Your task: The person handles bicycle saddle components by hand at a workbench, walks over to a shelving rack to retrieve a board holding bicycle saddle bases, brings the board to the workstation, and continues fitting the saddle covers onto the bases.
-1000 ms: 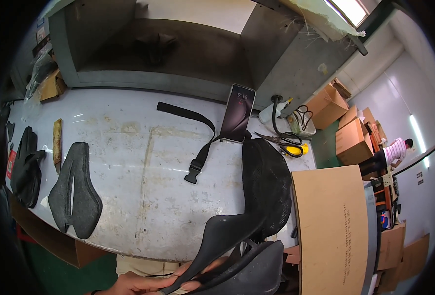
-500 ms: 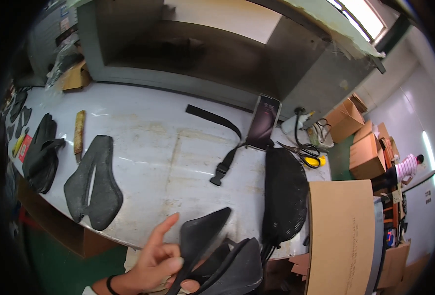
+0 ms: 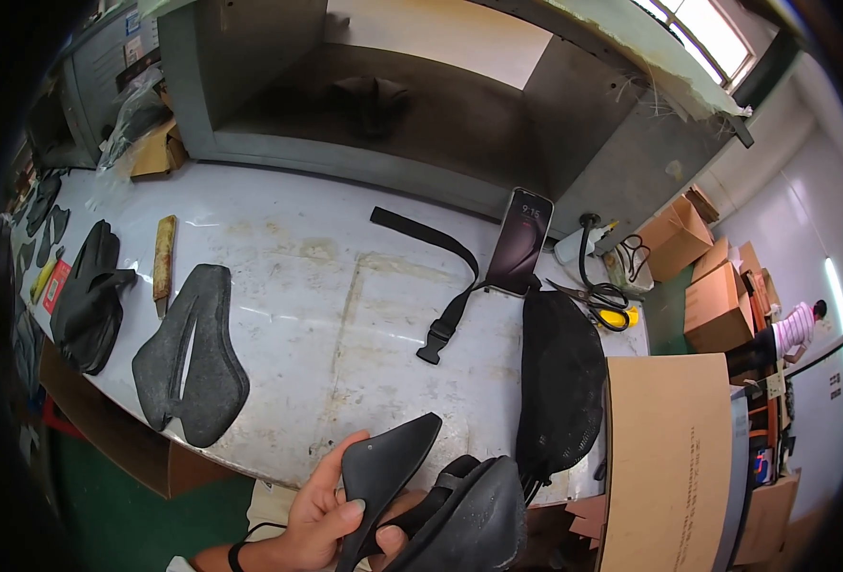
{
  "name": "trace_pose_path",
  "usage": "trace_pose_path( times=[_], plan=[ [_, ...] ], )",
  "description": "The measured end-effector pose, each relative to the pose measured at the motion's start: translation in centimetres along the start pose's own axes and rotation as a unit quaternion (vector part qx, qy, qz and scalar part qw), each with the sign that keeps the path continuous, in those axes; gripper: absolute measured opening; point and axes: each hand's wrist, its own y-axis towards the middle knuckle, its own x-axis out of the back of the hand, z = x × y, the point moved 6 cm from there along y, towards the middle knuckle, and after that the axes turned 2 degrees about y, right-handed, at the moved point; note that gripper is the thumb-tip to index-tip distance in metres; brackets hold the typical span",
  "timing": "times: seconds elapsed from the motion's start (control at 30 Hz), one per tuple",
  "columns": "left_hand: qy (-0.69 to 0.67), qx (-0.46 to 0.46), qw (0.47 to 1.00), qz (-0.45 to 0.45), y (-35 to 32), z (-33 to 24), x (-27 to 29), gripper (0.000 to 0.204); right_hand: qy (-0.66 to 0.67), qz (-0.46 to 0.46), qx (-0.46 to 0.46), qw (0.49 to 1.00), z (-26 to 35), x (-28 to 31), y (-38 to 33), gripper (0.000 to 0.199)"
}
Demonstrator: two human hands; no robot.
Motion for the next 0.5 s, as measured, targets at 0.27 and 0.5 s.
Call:
trace_pose_path(
  times=[0.27,0.5],
  plan=[
    [0.117,-0.081,0.990,-0.007,-1.0,0.0,-0.1,0.072,0.044,-0.056,-0.028,0.997,-0.1,0.3,-0.4,0.033],
    [0.104,-0.037,0.994,-0.017,-1.0,-1.5,0.3,0.073,0.090,-0.097,-0.059,0.989,-1.1,0.7,0.1,0.035]
  ],
)
